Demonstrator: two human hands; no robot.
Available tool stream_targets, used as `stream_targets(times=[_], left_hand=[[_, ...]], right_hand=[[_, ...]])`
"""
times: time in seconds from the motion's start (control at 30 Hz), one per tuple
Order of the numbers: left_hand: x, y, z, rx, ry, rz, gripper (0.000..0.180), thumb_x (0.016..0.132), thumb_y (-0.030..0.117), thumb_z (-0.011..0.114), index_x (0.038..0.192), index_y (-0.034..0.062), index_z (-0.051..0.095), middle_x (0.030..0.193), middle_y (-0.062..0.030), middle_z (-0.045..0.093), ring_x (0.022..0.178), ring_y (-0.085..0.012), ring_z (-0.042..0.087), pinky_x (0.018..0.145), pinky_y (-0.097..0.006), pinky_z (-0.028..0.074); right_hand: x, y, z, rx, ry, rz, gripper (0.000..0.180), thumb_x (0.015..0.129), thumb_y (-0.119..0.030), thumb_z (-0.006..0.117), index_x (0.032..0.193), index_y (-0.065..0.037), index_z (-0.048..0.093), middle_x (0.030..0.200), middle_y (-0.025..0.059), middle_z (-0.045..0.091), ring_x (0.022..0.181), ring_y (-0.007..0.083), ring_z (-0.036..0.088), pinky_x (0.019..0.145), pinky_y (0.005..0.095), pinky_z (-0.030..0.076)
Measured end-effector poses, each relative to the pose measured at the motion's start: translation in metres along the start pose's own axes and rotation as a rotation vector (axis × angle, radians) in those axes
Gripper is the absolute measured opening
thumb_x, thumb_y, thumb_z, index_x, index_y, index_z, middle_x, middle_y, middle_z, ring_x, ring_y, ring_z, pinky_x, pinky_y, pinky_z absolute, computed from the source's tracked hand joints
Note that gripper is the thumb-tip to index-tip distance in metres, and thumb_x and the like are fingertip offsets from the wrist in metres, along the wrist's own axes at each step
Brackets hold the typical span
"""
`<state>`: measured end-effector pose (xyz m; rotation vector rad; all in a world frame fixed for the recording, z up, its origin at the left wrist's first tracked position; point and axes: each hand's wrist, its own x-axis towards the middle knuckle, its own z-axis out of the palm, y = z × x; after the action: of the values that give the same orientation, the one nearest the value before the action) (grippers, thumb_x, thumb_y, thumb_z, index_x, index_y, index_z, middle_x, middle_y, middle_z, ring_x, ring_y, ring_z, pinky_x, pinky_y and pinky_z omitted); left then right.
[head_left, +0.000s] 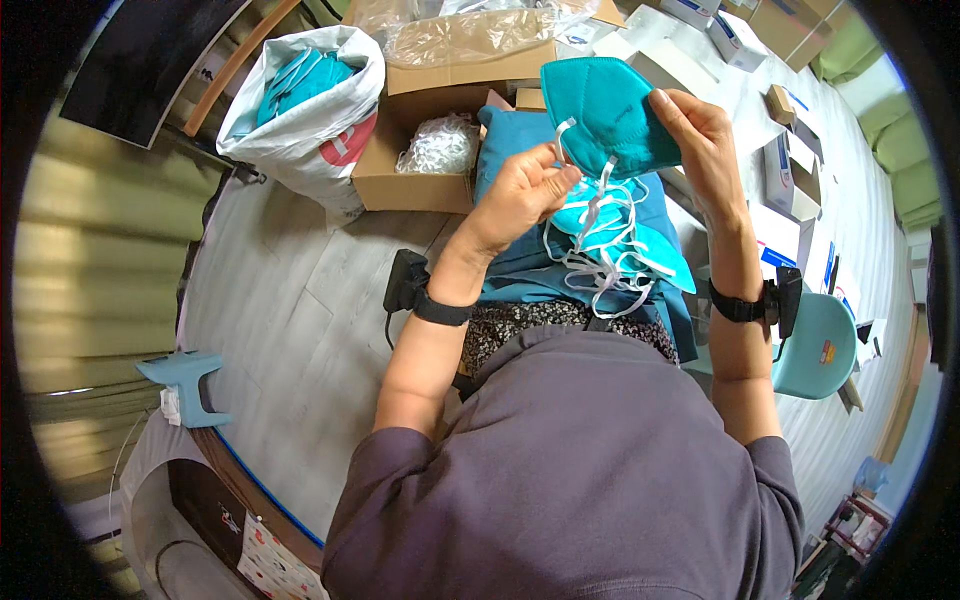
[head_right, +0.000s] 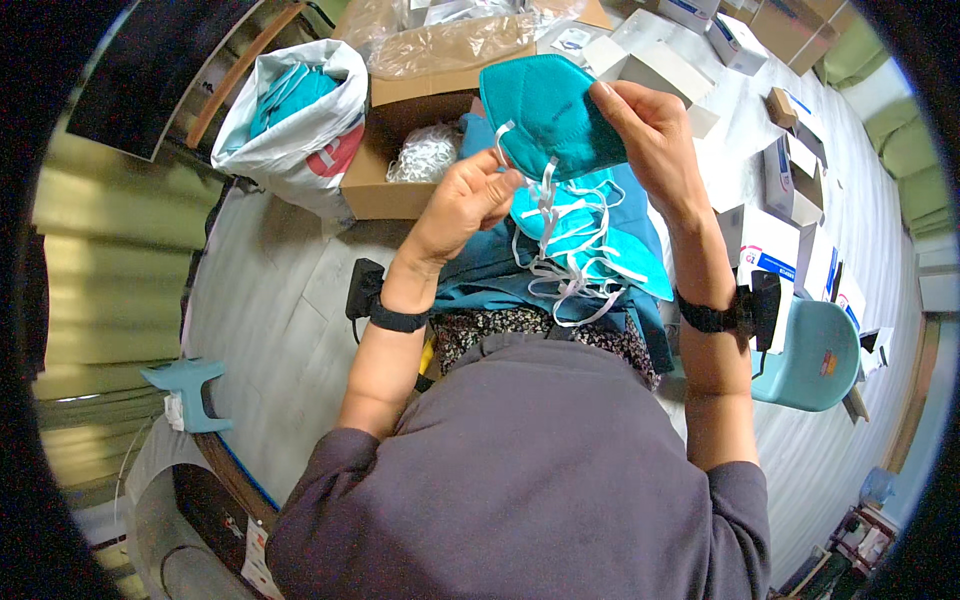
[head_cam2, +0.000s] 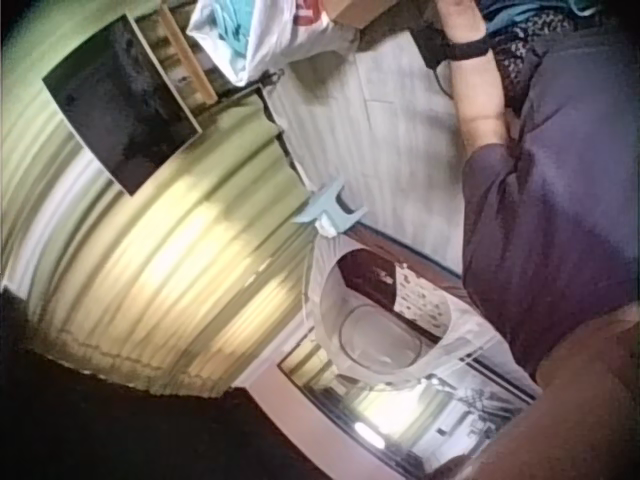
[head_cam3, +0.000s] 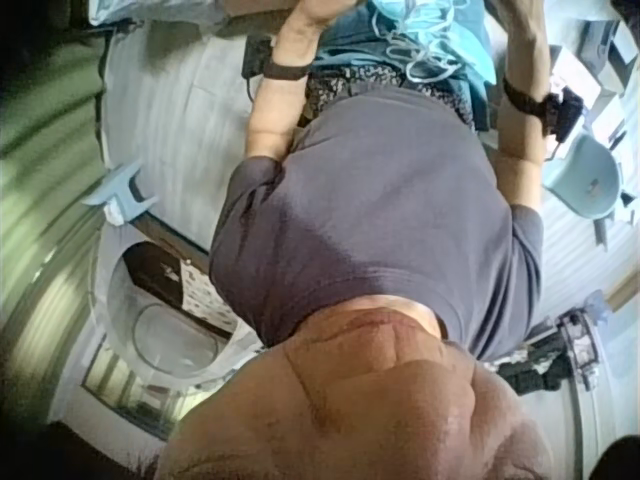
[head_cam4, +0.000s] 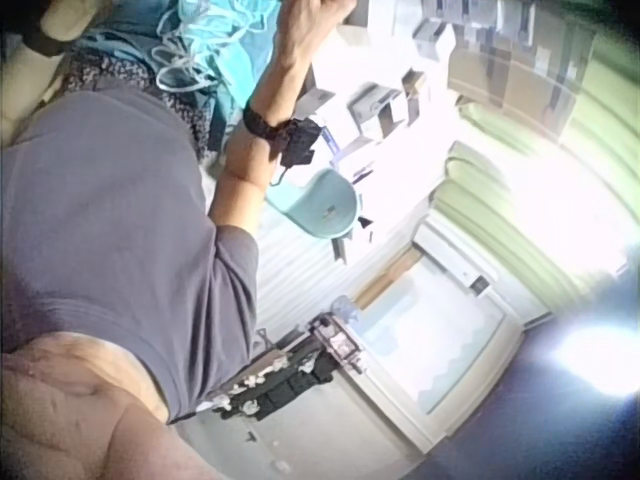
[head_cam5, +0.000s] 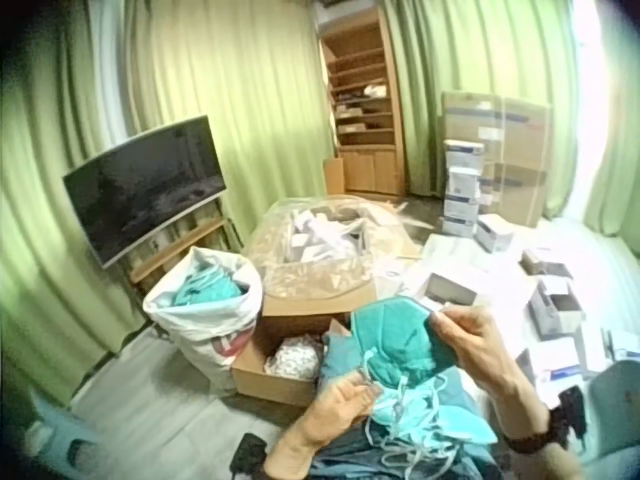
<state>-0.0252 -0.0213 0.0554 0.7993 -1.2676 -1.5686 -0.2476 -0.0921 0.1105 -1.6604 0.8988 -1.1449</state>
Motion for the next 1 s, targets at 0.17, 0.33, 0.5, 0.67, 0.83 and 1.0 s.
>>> stream_targets(times=[0.17,0.33,0.5,0.67,0.83,1.0], left_hand=[[-0.003,-0.005,0.018,0.015,-0.104,-0.057,0.029,0.101,0.027,0.056,0.114,0.0017,0.062,0.061,0.0107,0.035,0.051,-0.0010,0.028,0.047,-0.020,0.021],[-0.014,-0.002,0.012,0.069,-0.152,-0.028,0.028,0.102,0.026,0.054,0.097,0.0001,0.064,0.061,0.0080,0.039,0.052,-0.0015,0.030,0.047,-0.021,0.021],[-0.050,0.024,0.002,-0.334,-0.096,0.148,0.031,0.100,0.028,0.057,0.094,-0.0018,0.063,0.061,-0.0004,0.051,0.047,-0.0029,0.032,0.043,-0.022,0.021],[-0.038,0.022,-0.003,-0.626,-0.369,0.285,0.038,0.102,0.035,0.050,0.118,0.0011,0.058,0.053,0.0042,0.035,0.041,-0.0046,0.025,0.039,-0.023,0.018],[-0.009,-0.004,0.009,-0.582,-0.231,0.065,0.038,0.106,0.031,0.042,0.123,0.0005,0.056,0.053,0.0073,0.025,0.044,-0.0040,0.023,0.038,-0.022,0.017],[0.004,-0.021,0.006,-0.646,-0.247,-0.141,0.033,0.106,0.032,0.042,0.108,0.0018,0.057,0.053,0.0076,0.025,0.044,-0.0040,0.022,0.038,-0.020,0.018]], right_hand=[[0.002,0.006,-0.003,0.038,0.018,0.035,0.035,0.100,-0.028,0.058,0.090,0.004,0.068,0.074,-0.0047,0.058,0.067,0.0026,0.048,0.058,0.0204,0.039],[0.007,0.029,-0.021,-0.031,0.033,0.071,0.035,0.100,-0.027,0.058,0.092,0.006,0.068,0.075,-0.0036,0.059,0.069,0.0038,0.050,0.060,0.0211,0.040],[0.004,0.071,-0.040,0.041,0.164,0.240,0.034,0.100,-0.027,0.058,0.095,0.004,0.069,0.077,-0.0019,0.063,0.067,0.0054,0.054,0.059,0.0227,0.043],[-0.013,0.113,-0.035,0.141,0.176,0.455,0.034,0.099,-0.032,0.059,0.089,-0.001,0.070,0.068,-0.0027,0.057,0.057,0.0068,0.048,0.052,0.0245,0.037],[-0.020,0.153,-0.040,-0.088,0.250,0.442,0.037,0.098,-0.031,0.059,0.083,0.001,0.070,0.065,-0.0021,0.054,0.056,0.0081,0.044,0.052,0.0278,0.035],[-0.029,0.173,-0.064,-0.406,0.184,0.441,0.029,0.093,-0.027,0.063,0.091,0.001,0.069,0.068,0.0073,0.061,0.063,0.0183,0.059,0.060,0.0353,0.046]])
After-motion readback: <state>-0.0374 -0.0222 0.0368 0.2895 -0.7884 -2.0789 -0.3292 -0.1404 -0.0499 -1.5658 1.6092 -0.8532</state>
